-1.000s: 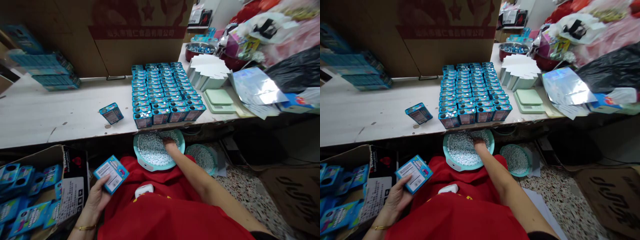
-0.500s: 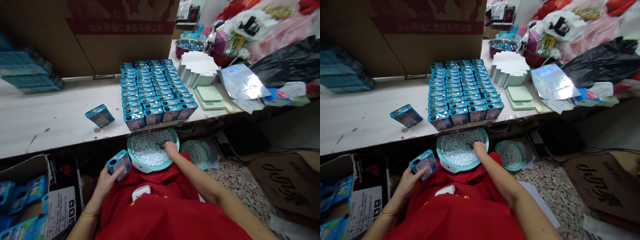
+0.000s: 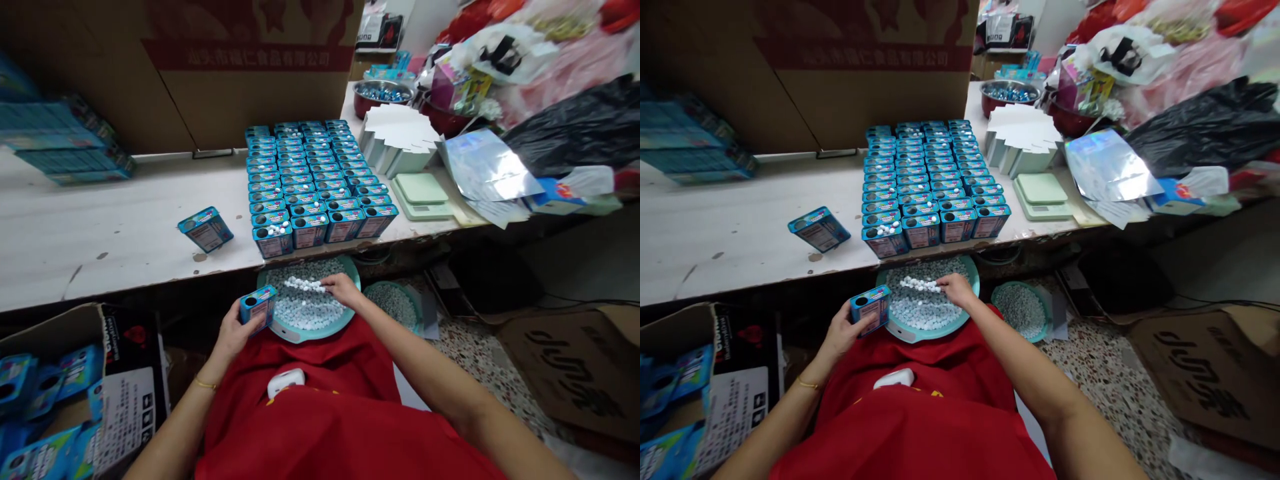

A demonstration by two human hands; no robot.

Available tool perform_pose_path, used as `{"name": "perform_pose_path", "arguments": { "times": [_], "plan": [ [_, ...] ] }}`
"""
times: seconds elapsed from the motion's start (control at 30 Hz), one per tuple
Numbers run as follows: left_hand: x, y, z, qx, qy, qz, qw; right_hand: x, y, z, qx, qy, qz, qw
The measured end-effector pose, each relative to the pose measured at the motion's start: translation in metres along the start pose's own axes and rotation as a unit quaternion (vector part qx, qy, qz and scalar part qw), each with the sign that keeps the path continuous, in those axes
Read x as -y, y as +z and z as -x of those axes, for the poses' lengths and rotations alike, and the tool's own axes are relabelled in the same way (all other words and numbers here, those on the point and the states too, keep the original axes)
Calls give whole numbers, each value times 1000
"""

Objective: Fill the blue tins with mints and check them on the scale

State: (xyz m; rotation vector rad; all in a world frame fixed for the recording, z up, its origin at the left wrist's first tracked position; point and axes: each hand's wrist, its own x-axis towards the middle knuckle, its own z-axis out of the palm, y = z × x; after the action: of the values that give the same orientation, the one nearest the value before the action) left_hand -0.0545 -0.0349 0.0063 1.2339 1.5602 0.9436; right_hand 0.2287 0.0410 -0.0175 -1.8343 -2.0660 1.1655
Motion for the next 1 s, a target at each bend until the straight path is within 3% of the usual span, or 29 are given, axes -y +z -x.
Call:
{"name": "perform_pose_path", "arguments": {
  "times": [0.13,0.3,0.5,0.7,0.77,0.87,0.93,1.0],
  "plan": [
    [-1,22,-12,33,42,-1,999,27,-43,21,-14,-63,-2,998],
    [-9,46,-19,44,93,-69,992,67,-73,41,-8,-110,178,978],
    [-15,55,-18,65,156,-107,980,109,-88,56,18,-98,326,940],
    [-14,59,-19,63,163,-114,978,138,-88,66,0,-142,346,928],
    [-10,57,-19,51,156,-98,982,132,-93,68,-2,-144,345,928],
    [-5,47,-17,22,125,-61,990,96,-96,62,-11,-103,341,934],
    [-3,36,-15,2,103,-36,994,63,-85,52,-16,-45,325,944],
    [-3,25,-12,-19,83,-21,996,34,-60,38,-4,36,279,960]
  ]
}}
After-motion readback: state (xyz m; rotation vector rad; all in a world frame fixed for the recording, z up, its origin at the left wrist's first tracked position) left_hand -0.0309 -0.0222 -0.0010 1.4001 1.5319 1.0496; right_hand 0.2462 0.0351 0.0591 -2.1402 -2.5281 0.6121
